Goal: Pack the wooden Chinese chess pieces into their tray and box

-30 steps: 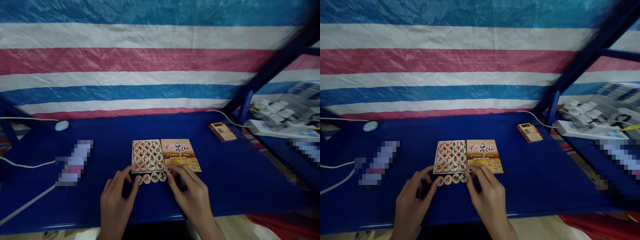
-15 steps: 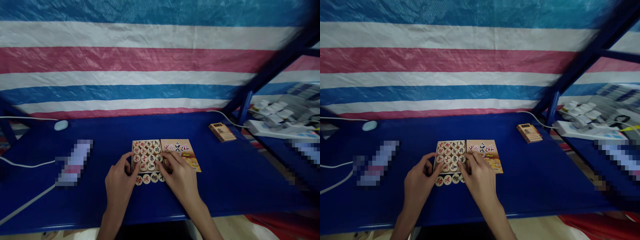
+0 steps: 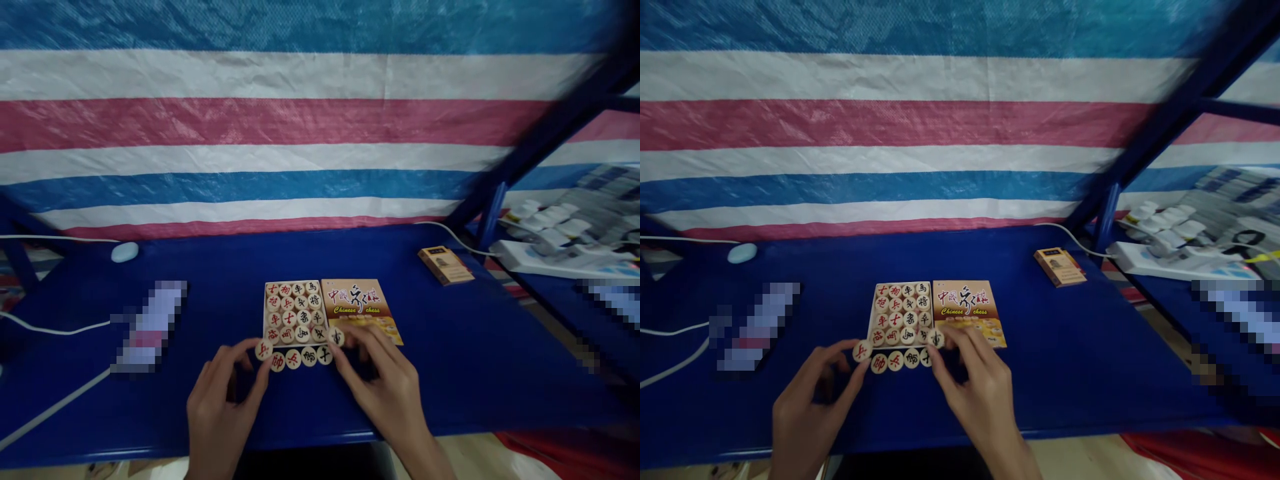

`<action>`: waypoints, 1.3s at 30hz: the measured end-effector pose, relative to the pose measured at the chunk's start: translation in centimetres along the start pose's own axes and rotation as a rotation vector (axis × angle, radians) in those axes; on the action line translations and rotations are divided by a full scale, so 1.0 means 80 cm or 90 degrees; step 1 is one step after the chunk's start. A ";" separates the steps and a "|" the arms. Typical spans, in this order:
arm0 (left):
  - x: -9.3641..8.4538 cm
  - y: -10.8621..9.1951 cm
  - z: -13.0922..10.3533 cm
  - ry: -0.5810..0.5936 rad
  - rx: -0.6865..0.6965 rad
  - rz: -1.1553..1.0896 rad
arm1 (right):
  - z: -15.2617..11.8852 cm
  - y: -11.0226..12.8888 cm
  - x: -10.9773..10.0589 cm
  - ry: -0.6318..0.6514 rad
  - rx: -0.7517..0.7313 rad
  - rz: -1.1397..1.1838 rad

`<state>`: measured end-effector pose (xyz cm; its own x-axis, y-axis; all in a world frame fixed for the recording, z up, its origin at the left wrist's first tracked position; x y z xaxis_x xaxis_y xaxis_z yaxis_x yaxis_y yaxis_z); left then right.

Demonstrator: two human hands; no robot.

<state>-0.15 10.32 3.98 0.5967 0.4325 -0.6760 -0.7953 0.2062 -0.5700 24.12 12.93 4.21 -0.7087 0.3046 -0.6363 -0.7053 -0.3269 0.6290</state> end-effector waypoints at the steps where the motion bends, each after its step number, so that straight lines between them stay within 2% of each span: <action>1: -0.003 0.004 -0.010 0.012 -0.003 0.000 | -0.012 -0.002 -0.003 0.011 -0.010 -0.010; 5: -0.004 0.021 -0.038 0.067 -0.018 0.008 | -0.051 -0.014 -0.008 0.057 -0.044 -0.066; 8: 0.001 0.025 -0.042 0.078 -0.017 0.026 | -0.059 -0.021 -0.004 0.079 -0.045 -0.104; 14: 0.016 0.020 -0.034 0.090 -0.019 0.069 | -0.048 -0.014 0.005 0.069 -0.055 -0.139; 20: 0.018 0.019 -0.031 0.087 0.006 0.103 | -0.044 -0.017 0.006 0.064 -0.026 -0.149; 33: 0.014 0.016 -0.026 0.071 -0.011 0.123 | -0.046 -0.021 0.007 0.074 -0.013 -0.145; 39: -0.001 0.001 -0.019 0.010 0.011 0.076 | -0.034 -0.011 -0.002 0.035 -0.005 -0.100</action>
<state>-0.11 8.99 3.26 0.4997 0.4408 -0.7457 -0.8622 0.1701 -0.4772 24.86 10.75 2.53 -0.5876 0.3024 -0.7505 -0.8070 -0.2864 0.5165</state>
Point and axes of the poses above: each hand's wrist, its own z-axis towards the middle knuckle, its own x-axis out of the palm, y = z × x, the point moved 10 cm from there along z, towards the middle knuckle, and after that the axes turned 3 degrees about x, right-handed, at the moved point
